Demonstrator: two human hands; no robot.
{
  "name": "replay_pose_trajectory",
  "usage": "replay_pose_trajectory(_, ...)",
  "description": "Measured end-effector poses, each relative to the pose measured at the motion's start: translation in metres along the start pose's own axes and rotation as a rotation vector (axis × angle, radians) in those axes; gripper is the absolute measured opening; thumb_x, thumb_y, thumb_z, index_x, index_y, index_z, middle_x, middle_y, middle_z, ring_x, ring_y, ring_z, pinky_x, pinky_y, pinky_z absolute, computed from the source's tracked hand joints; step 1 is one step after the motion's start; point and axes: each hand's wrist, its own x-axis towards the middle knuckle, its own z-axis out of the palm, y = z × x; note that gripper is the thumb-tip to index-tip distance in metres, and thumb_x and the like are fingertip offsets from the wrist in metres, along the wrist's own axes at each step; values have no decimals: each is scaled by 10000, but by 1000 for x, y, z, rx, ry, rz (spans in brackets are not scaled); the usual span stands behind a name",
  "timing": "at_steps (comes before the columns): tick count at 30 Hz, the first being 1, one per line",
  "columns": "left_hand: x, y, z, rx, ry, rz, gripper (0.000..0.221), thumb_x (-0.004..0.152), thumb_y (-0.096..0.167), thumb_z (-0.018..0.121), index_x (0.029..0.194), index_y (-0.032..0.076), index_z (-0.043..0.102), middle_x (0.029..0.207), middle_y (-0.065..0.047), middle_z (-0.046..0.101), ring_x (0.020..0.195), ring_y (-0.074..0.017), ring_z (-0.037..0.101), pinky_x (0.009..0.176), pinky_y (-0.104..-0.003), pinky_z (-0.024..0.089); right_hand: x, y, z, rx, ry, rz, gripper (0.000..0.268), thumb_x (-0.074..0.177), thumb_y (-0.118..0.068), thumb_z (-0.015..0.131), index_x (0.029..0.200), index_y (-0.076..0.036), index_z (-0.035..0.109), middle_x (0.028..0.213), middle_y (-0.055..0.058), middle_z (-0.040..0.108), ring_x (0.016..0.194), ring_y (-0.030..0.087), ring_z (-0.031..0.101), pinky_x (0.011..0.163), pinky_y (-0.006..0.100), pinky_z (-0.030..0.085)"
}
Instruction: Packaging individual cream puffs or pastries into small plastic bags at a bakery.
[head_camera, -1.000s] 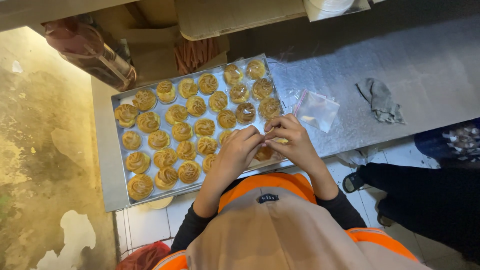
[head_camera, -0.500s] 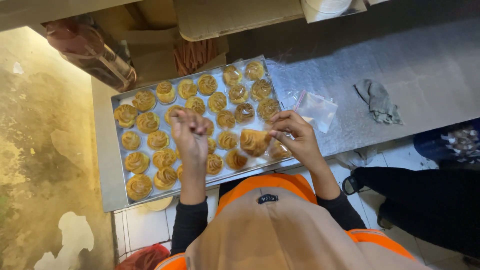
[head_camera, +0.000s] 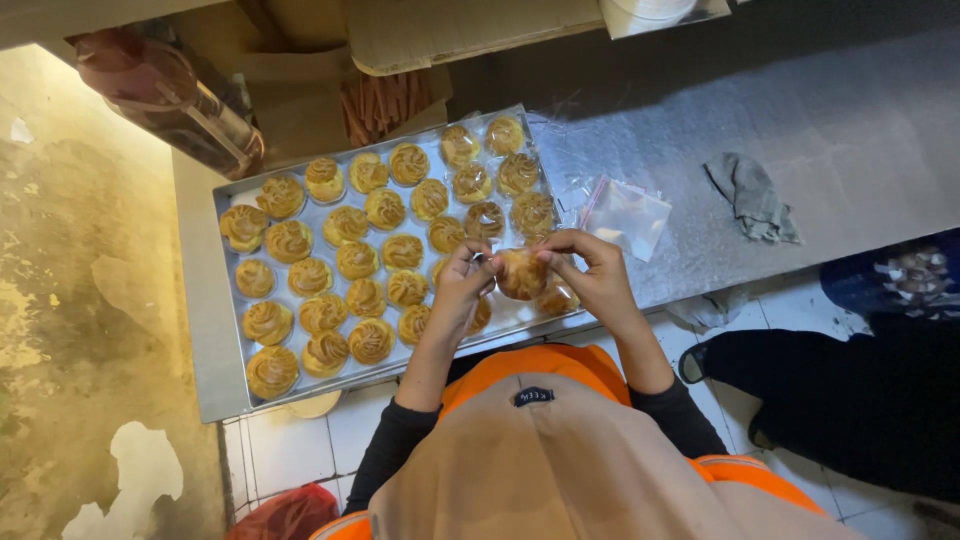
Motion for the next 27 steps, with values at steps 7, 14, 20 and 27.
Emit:
replay_pose_trajectory(7,5,18,8,-45,58,-1,216,978,139,719,956,152,504,979,13,565,600,-14,416,444,-118,332,-5,11,4,50,106,100,101,927,-54,781,1027,-52,765,828,46,734,823,81,610,816,294,538)
replay_pose_trajectory(14,7,20,19,-62,130,34,316,984,153,717,1103,200,428,887,69,507,648,-5,446,478,-131,319,-5,22,16,137,183,114,143,979,10,694,1044,-52,583,793,86,704,785,125,609,799,288,491)
replay_pose_trajectory(20,21,-6,14,35,316,67,329,949,38,657,1084,189,397,851,57,495,654,-28,418,487,-149,299,-5,45,16,-491,-26,48,218,942,-92,687,1146,-129,752,929,59,690,892,272,595,840,362,497)
replay_pose_trajectory(27,37,-49,-15,55,538,24,375,821,6,670,1006,194,404,757,60,497,591,-68,433,440,-198,289,-8,58,24,-765,-213,131,292,791,-173,834,1047,-52,763,903,107,612,993,341,553,902,442,487)
